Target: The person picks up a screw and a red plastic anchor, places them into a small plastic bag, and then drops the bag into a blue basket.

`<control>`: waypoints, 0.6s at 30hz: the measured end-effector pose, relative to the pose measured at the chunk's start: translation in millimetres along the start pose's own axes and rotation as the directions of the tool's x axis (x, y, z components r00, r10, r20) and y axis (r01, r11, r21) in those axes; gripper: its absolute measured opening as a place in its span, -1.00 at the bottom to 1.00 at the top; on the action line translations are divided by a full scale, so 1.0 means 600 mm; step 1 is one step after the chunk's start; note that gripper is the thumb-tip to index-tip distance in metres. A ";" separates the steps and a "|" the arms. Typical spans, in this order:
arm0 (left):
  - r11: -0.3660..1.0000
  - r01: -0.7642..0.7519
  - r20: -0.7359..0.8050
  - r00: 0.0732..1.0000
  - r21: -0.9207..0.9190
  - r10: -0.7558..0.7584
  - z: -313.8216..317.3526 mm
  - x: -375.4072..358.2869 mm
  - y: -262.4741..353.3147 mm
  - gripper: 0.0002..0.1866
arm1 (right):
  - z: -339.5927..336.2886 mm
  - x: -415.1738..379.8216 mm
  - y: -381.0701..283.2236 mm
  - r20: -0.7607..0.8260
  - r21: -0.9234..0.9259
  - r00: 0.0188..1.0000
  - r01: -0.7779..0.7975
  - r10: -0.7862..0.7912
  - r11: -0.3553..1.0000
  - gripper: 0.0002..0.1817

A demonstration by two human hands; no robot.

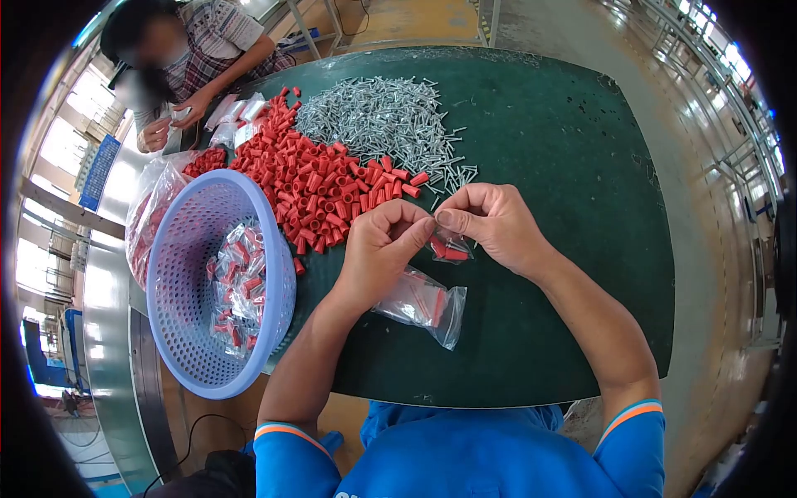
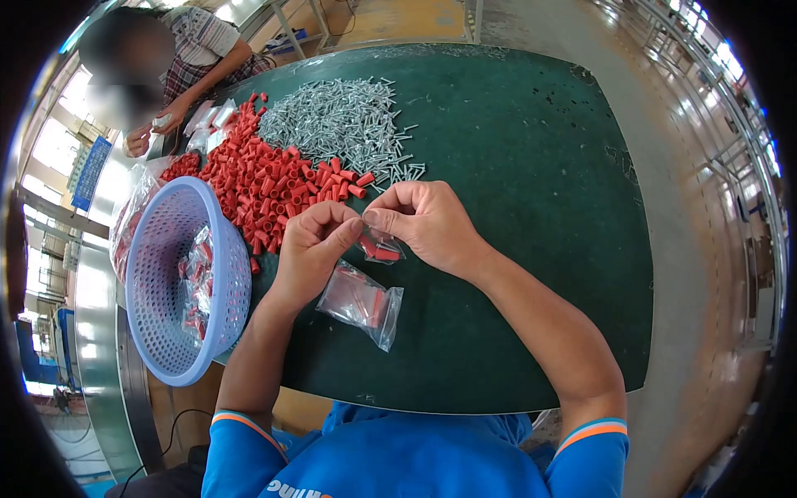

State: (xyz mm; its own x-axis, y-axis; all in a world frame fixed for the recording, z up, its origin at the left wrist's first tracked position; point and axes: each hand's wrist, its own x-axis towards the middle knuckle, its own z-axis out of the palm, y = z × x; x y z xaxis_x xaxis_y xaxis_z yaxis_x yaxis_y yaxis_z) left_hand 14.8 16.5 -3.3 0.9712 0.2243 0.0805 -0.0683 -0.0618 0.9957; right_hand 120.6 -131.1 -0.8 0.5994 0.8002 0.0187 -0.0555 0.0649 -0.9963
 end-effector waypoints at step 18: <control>0.993 0.059 -0.027 0.998 -0.099 -0.062 0.002 0.003 -0.002 -0.86 | -0.009 0.000 0.003 -0.040 -0.049 0.999 0.026 -0.028 0.998 -0.80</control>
State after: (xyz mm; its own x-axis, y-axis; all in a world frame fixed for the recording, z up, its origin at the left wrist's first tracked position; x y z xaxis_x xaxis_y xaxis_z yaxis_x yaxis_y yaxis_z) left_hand 16.6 15.9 -4.3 0.9670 0.2539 0.0202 -0.0335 0.0481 0.9983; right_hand 124.7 -133.8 -2.8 0.6319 0.7738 0.0437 -0.0001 0.0564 -0.9984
